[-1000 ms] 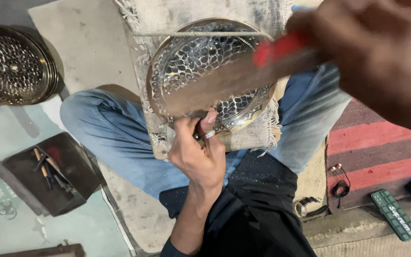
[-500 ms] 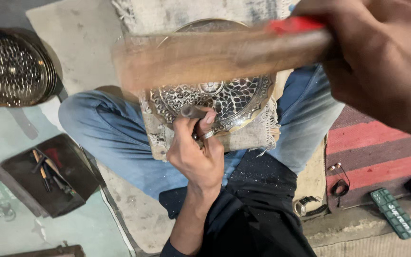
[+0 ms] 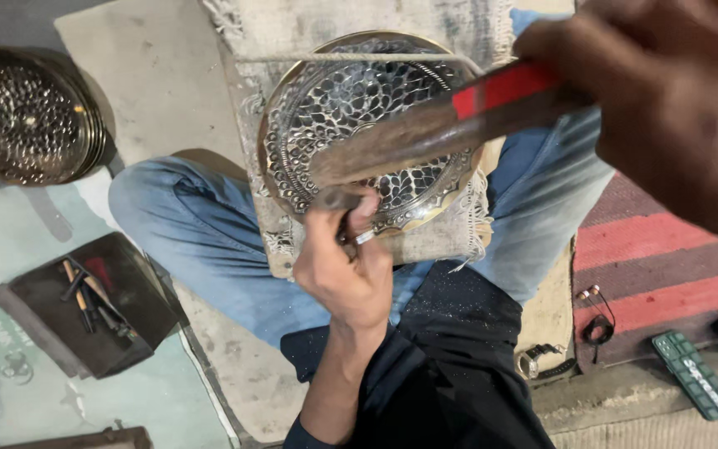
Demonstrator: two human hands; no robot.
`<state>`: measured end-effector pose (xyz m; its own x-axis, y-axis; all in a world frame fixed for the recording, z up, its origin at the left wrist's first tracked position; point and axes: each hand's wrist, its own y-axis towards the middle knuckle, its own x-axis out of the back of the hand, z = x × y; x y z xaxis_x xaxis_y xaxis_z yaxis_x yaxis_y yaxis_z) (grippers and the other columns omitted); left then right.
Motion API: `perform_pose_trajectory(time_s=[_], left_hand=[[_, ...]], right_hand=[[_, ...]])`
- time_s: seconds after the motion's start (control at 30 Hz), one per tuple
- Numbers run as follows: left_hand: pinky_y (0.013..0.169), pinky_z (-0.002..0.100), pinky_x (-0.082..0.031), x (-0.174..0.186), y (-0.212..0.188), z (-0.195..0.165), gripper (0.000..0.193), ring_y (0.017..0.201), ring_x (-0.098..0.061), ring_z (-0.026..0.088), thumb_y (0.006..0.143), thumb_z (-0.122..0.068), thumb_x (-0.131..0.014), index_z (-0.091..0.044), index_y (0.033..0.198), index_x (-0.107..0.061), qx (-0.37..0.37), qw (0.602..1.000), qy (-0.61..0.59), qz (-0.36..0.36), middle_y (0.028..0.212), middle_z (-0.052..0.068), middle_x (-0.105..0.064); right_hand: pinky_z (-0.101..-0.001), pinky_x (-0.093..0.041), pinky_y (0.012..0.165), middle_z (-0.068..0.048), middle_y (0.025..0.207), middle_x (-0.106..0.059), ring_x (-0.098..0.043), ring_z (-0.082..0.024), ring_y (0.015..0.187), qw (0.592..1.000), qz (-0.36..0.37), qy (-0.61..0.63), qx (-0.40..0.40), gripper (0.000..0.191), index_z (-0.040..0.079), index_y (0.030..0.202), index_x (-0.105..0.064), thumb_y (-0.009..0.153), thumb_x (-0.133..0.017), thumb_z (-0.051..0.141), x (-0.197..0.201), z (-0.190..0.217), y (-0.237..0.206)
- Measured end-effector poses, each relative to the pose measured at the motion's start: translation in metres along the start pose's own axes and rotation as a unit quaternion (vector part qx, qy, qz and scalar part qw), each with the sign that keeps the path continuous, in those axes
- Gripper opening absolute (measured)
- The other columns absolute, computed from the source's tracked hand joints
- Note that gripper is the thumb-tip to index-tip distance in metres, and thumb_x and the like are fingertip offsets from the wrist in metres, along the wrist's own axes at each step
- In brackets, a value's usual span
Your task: The person sits cross-legged on the floor with a decorative brass plate on a cloth pad on their lap. They hold a punch against the plate's floral pattern with one hand and repeatedly strike it with a wooden mallet held in the other hand, repositioning the punch across the plate to hammer the design.
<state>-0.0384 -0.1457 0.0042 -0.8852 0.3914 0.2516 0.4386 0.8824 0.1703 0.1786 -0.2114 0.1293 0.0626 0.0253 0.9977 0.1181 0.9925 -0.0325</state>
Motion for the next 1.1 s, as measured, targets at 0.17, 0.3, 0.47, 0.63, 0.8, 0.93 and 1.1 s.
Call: perform_pose_trajectory(time_s=[0.17, 0.3, 0.47, 0.63, 0.8, 0.93, 1.1], left_hand=[[0.072, 0.025, -0.058, -0.003, 0.001, 0.004, 0.020, 0.084, -0.075, 0.015, 0.099, 0.011, -0.061, 0.004, 0.118, -0.059, 0.007, 1.000, 0.015, -0.023, 0.097, 0.009, -0.075], [0.074, 0.025, -0.060, -0.003, 0.000, 0.009, 0.016, 0.089, -0.077, 0.017, 0.101, 0.008, -0.064, 0.003, 0.116, -0.060, -0.016, 0.999, 0.025, -0.020, 0.100, 0.010, -0.076], [0.071, 0.026, -0.057, -0.002, -0.005, 0.007, 0.013, 0.083, -0.073, 0.015, 0.100, 0.006, -0.064, 0.004, 0.112, -0.061, 0.031, 0.999, -0.009, -0.015, 0.098, 0.011, -0.077], [0.083, 0.026, -0.067, 0.013, 0.017, 0.000, 0.020, 0.095, -0.076, 0.015, 0.109, -0.001, -0.065, 0.000, 0.125, -0.054, 0.044, 0.967, -0.252, -0.008, 0.110, 0.008, -0.075], [0.083, 0.025, -0.069, 0.037, 0.078, 0.003, 0.029, 0.098, -0.078, 0.016, 0.104, -0.004, -0.073, 0.000, 0.128, -0.057, -0.037, 0.955, -0.158, 0.247, 0.111, 0.012, -0.076], [0.074, 0.030, -0.064, 0.023, 0.112, 0.016, 0.035, 0.100, -0.080, 0.019, 0.091, 0.005, -0.067, -0.004, 0.125, -0.064, -0.112, 0.848, -0.100, 0.508, 0.105, 0.010, -0.078], [0.067, 0.034, -0.064, 0.013, 0.120, 0.024, 0.053, 0.094, -0.080, 0.023, 0.076, 0.019, -0.058, -0.003, 0.123, -0.064, -0.193, 0.792, -0.064, 0.576, 0.111, 0.016, -0.076]], right_hand=[[-0.0346, -0.058, 0.080, -0.019, 0.104, -0.070, -0.072, -0.029, 0.094, 1.000, -0.008, 0.021, 0.014, 0.039, -0.003, 0.128, -0.062, 0.091, -0.070, -0.011, -0.001, -0.001, -0.001], [-0.0330, -0.057, 0.081, -0.017, 0.105, -0.070, -0.070, -0.026, 0.094, 0.999, -0.005, 0.031, 0.002, 0.040, -0.003, 0.130, -0.060, 0.092, -0.070, -0.010, -0.001, -0.003, -0.003], [-0.0310, -0.056, 0.083, -0.015, 0.106, -0.069, -0.069, -0.022, 0.095, 1.000, 0.002, 0.030, -0.007, 0.042, -0.004, 0.133, -0.057, 0.094, -0.071, -0.009, -0.008, -0.004, -0.014], [-0.0290, -0.055, 0.084, -0.012, 0.106, -0.068, -0.067, -0.019, 0.096, 0.957, -0.034, 0.232, -0.170, 0.044, -0.004, 0.136, -0.055, 0.095, -0.071, -0.008, -0.023, -0.016, -0.045], [-0.0270, -0.054, 0.086, -0.010, 0.107, -0.067, -0.066, -0.015, 0.097, 0.823, -0.173, 0.443, -0.312, 0.046, -0.004, 0.139, -0.053, 0.097, -0.071, -0.007, -0.054, -0.001, -0.102], [-0.0254, -0.053, 0.087, -0.008, 0.108, -0.066, -0.064, -0.012, 0.097, 0.725, -0.243, 0.521, -0.378, 0.048, -0.005, 0.141, -0.051, 0.098, -0.072, -0.006, -0.095, 0.041, -0.141], [-0.0234, -0.052, 0.087, -0.006, 0.106, -0.066, -0.063, -0.010, 0.097, 0.713, -0.268, 0.482, -0.434, 0.047, -0.006, 0.141, -0.051, 0.099, -0.073, -0.005, -0.128, 0.082, -0.158]])
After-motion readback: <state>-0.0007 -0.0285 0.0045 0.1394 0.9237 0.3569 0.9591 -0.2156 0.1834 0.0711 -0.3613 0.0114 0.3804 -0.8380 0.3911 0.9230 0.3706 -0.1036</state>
